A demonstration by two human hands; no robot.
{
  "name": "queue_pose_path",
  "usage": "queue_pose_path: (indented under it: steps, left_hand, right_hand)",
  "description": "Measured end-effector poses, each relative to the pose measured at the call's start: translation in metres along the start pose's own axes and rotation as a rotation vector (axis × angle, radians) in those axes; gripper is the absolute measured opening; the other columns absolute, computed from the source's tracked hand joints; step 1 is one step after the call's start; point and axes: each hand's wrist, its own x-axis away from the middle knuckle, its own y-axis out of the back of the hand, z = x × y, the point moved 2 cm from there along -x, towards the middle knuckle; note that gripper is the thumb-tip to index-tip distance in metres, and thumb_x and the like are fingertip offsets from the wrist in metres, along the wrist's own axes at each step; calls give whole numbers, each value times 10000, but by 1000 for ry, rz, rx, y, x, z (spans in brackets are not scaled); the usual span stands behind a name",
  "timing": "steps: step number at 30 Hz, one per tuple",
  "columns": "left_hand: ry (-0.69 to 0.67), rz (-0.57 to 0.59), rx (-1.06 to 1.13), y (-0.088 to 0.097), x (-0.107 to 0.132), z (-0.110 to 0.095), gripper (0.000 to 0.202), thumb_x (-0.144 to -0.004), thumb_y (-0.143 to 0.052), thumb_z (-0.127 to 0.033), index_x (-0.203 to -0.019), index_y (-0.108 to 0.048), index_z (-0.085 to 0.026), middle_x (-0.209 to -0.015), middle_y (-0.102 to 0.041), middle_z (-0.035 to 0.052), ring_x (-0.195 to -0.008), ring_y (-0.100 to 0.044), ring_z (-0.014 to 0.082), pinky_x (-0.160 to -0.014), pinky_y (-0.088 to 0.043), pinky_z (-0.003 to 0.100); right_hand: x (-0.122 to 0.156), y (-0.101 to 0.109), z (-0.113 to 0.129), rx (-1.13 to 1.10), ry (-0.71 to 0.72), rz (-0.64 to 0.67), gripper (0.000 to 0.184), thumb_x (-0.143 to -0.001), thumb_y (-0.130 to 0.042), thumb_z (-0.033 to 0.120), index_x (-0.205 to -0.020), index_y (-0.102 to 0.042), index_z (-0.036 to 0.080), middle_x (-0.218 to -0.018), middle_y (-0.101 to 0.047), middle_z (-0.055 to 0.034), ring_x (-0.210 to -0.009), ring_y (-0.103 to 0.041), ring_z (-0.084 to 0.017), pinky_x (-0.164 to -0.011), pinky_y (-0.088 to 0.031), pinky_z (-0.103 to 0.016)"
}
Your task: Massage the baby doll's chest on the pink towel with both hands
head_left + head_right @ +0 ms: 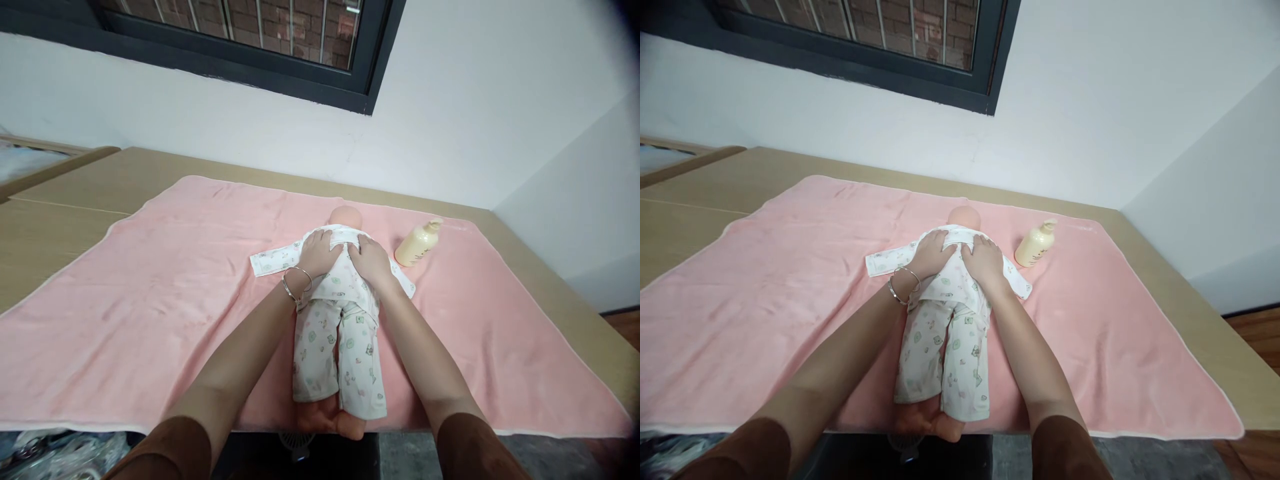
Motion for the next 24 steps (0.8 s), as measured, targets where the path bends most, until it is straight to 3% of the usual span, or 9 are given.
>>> queue_pose_path:
  steps: [3, 6, 11, 16, 21, 24]
  left_hand:
    - [32, -26, 115, 4, -5, 4, 449, -943, -519, -373, -1300, -632, -125, -1395, -644, 157, -1327, -558, 299, -1167, -395, 437]
    - [37, -93, 240, 4, -8, 8, 364, -979, -426, -308, -1161, -709, -168, -1259, -728, 108, -1217, -633, 253, -1111, -452, 396]
    - [-2, -178, 193, -3, -6, 11, 346, -971, -450, -284, -1167, -712, -172, -1244, -731, 113, -1200, -635, 265, -1102, -448, 412]
    - [-7, -173, 168, -4, -6, 10, 341, -973, -456, -281, -1162, -714, -164, -1232, -735, 119, -1188, -641, 272, -1090, -451, 412]
    - [2, -177, 164, -2, -5, 9, 338, -968, -458, -269, -1160, -715, -159, -1238, -733, 120, -1187, -642, 272, -1087, -454, 406]
    - [8, -175, 162, -3, -5, 9, 348, -972, -454, -276, -1179, -709, -163, -1256, -729, 116, -1199, -638, 274, -1092, -452, 412]
  right_hand:
    - [1, 7, 2, -24, 64, -145, 499, -994, -422, 363, -1403, -574, 121, -1568, -471, -183, -1488, -348, -366, -1209, -218, -597]
    - [3, 7, 7, -83, 163, -246, 565, -987, -431, 335, -1503, -472, 108, -1651, -342, -169, -1558, -222, -327, -1252, -128, -590]
    - [4, -8, 14, -128, 206, -23, 558, -996, -462, 387, -1482, -518, 117, -1618, -398, -183, -1546, -261, -359, -1242, -186, -595]
    - [5, -5, 14, -142, 171, -123, 604, -984, -492, 379, -1520, -465, 103, -1646, -343, -186, -1554, -239, -351, -1251, -165, -593]
    - [5, -10, 16, -136, 199, 13, 586, -992, -480, 394, -1511, -491, 122, -1640, -359, -178, -1540, -276, -367, -1243, -179, -610]
    - [5, -5, 16, -176, 181, -27, 615, -976, -511, 410, -1521, -474, 129, -1656, -325, -179, -1542, -279, -348, -1246, -198, -586]
